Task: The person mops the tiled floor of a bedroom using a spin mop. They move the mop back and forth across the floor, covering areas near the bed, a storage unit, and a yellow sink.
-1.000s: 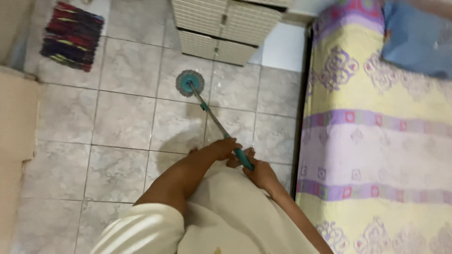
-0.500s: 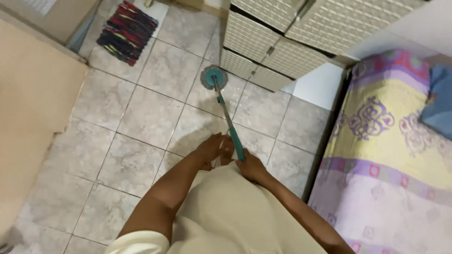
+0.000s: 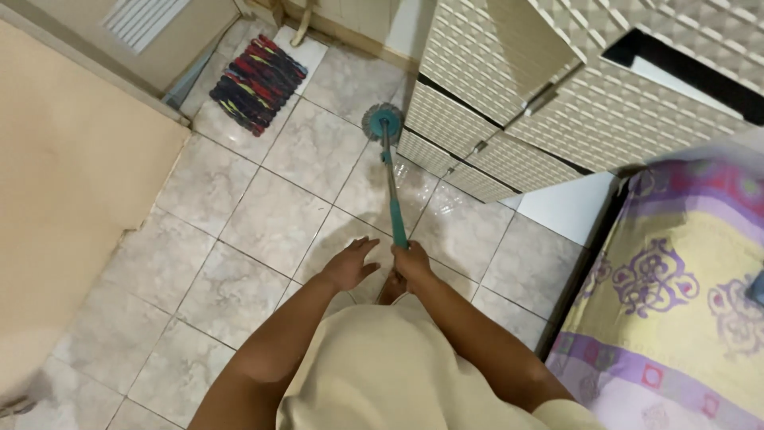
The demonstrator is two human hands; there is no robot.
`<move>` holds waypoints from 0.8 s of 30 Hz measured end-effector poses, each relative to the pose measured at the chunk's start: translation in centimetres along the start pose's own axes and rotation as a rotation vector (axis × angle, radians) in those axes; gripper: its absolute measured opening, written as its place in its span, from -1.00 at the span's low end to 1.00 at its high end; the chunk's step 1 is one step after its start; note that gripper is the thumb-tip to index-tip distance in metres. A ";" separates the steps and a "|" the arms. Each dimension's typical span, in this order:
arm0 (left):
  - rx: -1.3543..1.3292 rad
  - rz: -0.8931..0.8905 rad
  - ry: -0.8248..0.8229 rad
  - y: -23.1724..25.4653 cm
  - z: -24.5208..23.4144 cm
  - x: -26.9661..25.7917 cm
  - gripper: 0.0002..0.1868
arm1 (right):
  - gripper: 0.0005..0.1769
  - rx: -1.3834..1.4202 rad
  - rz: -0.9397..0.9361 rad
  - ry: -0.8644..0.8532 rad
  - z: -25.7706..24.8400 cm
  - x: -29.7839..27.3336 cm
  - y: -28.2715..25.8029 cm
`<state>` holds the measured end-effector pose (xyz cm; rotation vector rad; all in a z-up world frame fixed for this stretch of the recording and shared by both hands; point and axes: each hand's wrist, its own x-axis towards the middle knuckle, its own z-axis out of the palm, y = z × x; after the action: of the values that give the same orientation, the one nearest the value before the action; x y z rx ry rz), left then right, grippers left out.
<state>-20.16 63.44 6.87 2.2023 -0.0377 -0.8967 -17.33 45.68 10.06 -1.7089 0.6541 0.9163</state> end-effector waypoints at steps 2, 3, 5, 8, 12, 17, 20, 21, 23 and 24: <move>0.026 -0.019 0.012 -1.1 -0.8 -0.2 -0.34 | -0.20 0.056 0.015 0.003 0.3 0.9 -1.8; 0.054 -0.035 0.020 -1.6 -1.4 -0.1 -0.33 | -0.16 0.116 0.032 0.009 0.4 1.5 -3.0; 0.027 -0.050 0.039 -1.8 -3.4 -0.5 -0.33 | -0.16 0.122 0.009 0.027 0.8 3.7 -4.5; -0.011 -0.066 0.052 -3.4 -5.5 -0.3 -0.34 | -0.18 0.117 -0.025 0.082 2.0 7.5 -6.4; -0.007 -0.043 -0.008 -8.6 -8.3 1.7 -0.31 | -0.26 0.102 -0.118 0.130 4.0 13.7 -8.4; 0.043 -0.065 -0.075 -9.8 -17.9 -0.9 -0.33 | -0.37 0.077 -0.081 0.235 6.9 14.8 -8.3; 0.034 0.012 -0.018 -17.1 -18.3 2.1 -0.32 | -0.35 0.031 -0.015 0.269 9.1 9.6 -8.2; 0.067 0.037 0.010 -19.2 -18.5 3.1 -0.31 | -0.32 -0.002 0.034 0.273 10.0 7.3 -8.3; 0.059 0.072 -0.002 -12.7 -25.7 -0.7 -0.32 | -0.34 0.023 0.075 0.305 11.3 3.7 -8.2; 0.046 0.100 -0.007 -10.3 -28.5 -4.5 -0.33 | -0.36 0.040 0.112 0.329 11.9 1.7 -7.8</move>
<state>-8.56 90.10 16.47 2.2193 -0.1719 -0.8556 -13.32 59.46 10.88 -1.8184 0.9880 0.6968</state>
